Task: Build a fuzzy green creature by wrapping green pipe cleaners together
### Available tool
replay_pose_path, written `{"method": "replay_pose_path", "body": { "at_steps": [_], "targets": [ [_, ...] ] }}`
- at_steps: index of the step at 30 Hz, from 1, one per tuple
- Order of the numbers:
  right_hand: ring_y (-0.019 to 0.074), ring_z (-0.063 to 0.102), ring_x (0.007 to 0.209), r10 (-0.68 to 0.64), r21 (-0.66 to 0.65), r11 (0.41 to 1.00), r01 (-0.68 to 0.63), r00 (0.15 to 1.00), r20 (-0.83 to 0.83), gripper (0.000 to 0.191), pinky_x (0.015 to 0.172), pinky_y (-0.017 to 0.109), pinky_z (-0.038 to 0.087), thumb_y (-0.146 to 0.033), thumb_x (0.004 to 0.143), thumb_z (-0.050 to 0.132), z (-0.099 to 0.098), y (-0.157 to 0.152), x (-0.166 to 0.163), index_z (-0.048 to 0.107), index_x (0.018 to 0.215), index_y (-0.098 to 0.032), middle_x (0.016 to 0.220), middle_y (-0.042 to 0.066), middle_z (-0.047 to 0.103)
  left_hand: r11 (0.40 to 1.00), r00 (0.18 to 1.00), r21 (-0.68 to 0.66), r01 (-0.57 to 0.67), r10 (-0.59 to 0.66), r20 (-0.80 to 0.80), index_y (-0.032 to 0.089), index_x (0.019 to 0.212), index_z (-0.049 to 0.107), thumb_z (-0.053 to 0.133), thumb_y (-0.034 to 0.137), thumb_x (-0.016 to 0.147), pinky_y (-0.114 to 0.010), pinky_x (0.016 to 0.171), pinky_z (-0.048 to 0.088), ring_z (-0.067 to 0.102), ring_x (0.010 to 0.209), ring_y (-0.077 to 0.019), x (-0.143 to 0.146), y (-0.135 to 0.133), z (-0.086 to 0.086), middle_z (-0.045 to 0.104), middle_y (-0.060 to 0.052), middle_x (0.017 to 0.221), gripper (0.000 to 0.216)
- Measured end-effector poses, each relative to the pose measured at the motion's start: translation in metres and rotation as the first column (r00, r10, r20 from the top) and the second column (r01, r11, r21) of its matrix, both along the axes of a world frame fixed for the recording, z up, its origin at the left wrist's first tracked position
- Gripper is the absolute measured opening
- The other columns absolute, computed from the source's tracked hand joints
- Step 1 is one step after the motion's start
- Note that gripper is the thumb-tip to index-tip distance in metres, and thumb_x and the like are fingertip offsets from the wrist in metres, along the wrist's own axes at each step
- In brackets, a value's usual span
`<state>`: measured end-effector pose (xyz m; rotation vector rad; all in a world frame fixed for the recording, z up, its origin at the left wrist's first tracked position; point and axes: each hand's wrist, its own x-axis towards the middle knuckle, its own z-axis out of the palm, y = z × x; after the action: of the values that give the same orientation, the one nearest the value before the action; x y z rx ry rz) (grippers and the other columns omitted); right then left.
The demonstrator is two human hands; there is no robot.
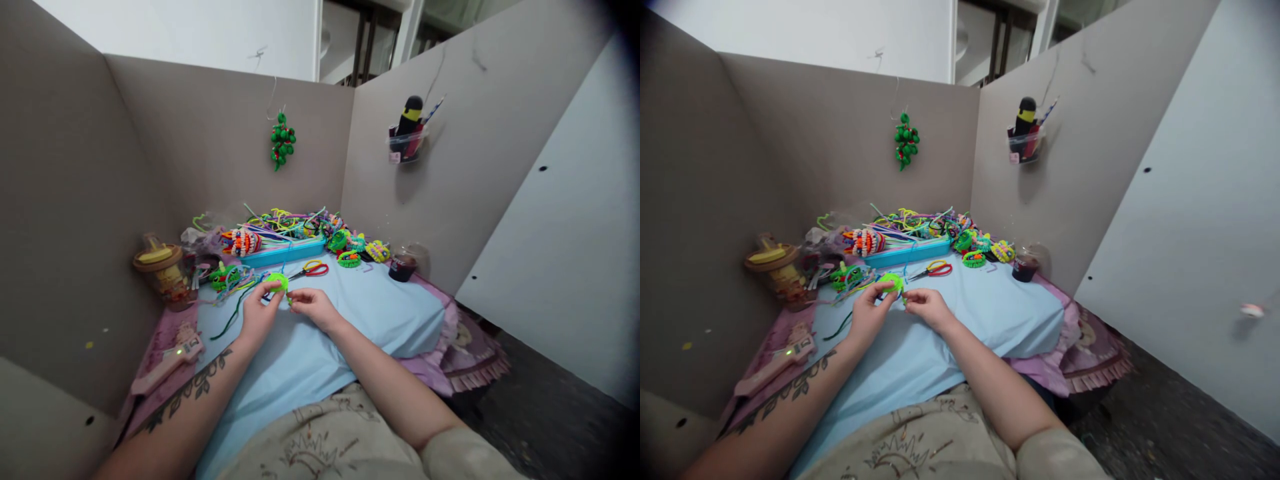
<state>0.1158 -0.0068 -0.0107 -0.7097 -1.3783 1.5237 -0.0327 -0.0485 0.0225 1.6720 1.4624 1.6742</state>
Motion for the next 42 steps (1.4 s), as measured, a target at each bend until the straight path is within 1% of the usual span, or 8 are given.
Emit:
{"method": "replay_pose_path", "body": {
  "at_steps": [6,11,13,18,21,24,30,42],
  "targets": [
    [0.0112,0.06,0.061,0.027,0.078,0.997,-0.021,0.997,-0.075,0.023,0.065,0.025,0.047,-0.02,0.056,0.074,0.001,-0.002,0.0,0.061,0.075,-0.019,0.068,-0.004,0.062,0.994,0.993,-0.073,0.08,-0.074,0.089,0.016,0.088,0.065,0.067,0.03,0.069,-0.026,0.063,0.043,0.057,0.067,-0.0147,0.0,0.005,-0.005,0.067,-0.004,0.08,0.024],
    [0.0107,0.059,0.06,0.341,0.113,0.93,-0.349,0.936,0.091,0.017,0.064,0.025,0.048,-0.025,0.061,0.072,0.006,-0.014,0.001,0.059,0.068,-0.017,0.066,-0.002,0.063,0.994,0.991,-0.084,0.072,-0.062,0.118,0.016,0.088,0.065,0.067,0.029,0.068,-0.025,0.062,0.043,0.056,0.068,-0.0144,0.0,0.006,-0.006,0.066,-0.004,0.079,0.023],
    [0.0111,0.06,0.061,0.364,0.123,0.919,-0.376,0.925,0.106,0.019,0.065,0.026,0.048,-0.028,0.063,0.072,0.008,-0.016,0.001,0.058,0.068,-0.016,0.068,-0.001,0.064,0.993,0.99,-0.089,0.074,-0.063,0.124,0.016,0.088,0.065,0.067,0.029,0.068,-0.026,0.063,0.043,0.057,0.069,-0.0147,0.0,0.007,-0.006,0.066,-0.004,0.08,0.024],
    [0.0129,0.06,0.064,0.008,0.171,0.985,-0.007,1.0,-0.005,0.02,0.066,0.026,0.046,-0.033,0.07,0.067,0.009,-0.011,0.001,0.055,0.078,-0.019,0.069,-0.001,0.063,0.99,0.979,-0.079,0.116,-0.1,0.179,0.016,0.092,0.063,0.067,0.031,0.07,-0.026,0.064,0.046,0.059,0.071,-0.015,0.0,0.007,-0.005,0.066,-0.004,0.082,0.027],
    [0.0121,0.054,0.062,-0.282,0.276,0.923,0.268,0.959,0.01,0.015,0.062,0.025,0.043,-0.033,0.074,0.062,0.009,-0.007,0.003,0.055,0.077,-0.02,0.067,-0.002,0.057,0.98,0.972,-0.095,0.173,-0.154,0.179,0.015,0.093,0.064,0.065,0.032,0.071,-0.026,0.063,0.047,0.06,0.072,-0.0158,0.002,0.004,-0.003,0.067,-0.006,0.085,0.027],
    [0.0113,0.048,0.062,-0.422,0.415,0.835,0.361,0.904,0.064,0.016,0.06,0.023,0.04,-0.032,0.072,0.065,0.008,-0.009,0.004,0.055,0.078,-0.02,0.07,-0.003,0.053,0.972,0.971,-0.089,0.218,-0.206,0.124,0.015,0.091,0.064,0.063,0.03,0.072,-0.029,0.071,0.048,0.062,0.08,-0.018,0.006,-0.001,0.001,0.067,-0.007,0.09,0.024],
    [0.0115,0.047,0.063,-0.453,0.397,0.831,0.389,0.888,0.077,0.02,0.06,0.023,0.04,-0.034,0.07,0.067,0.007,-0.009,0.003,0.055,0.078,-0.02,0.073,-0.002,0.053,0.955,0.949,-0.079,0.287,-0.272,0.157,0.018,0.098,0.055,0.061,0.025,0.071,-0.029,0.069,0.05,0.063,0.08,-0.0178,0.013,-0.01,0.007,0.066,-0.006,0.094,0.029],
    [0.0131,0.05,0.073,-0.312,0.347,0.892,0.29,0.95,0.009,0.015,0.067,0.025,0.041,-0.03,0.064,0.073,0.004,0.001,0.01,0.066,0.073,-0.02,0.085,0.001,0.053,0.962,0.957,0.009,0.273,-0.27,-0.109,0.019,0.093,0.061,0.059,0.025,0.076,-0.028,0.078,0.046,0.061,0.084,-0.017,0.006,-0.01,0.007,0.066,-0.005,0.093,0.019]
  ]
}}
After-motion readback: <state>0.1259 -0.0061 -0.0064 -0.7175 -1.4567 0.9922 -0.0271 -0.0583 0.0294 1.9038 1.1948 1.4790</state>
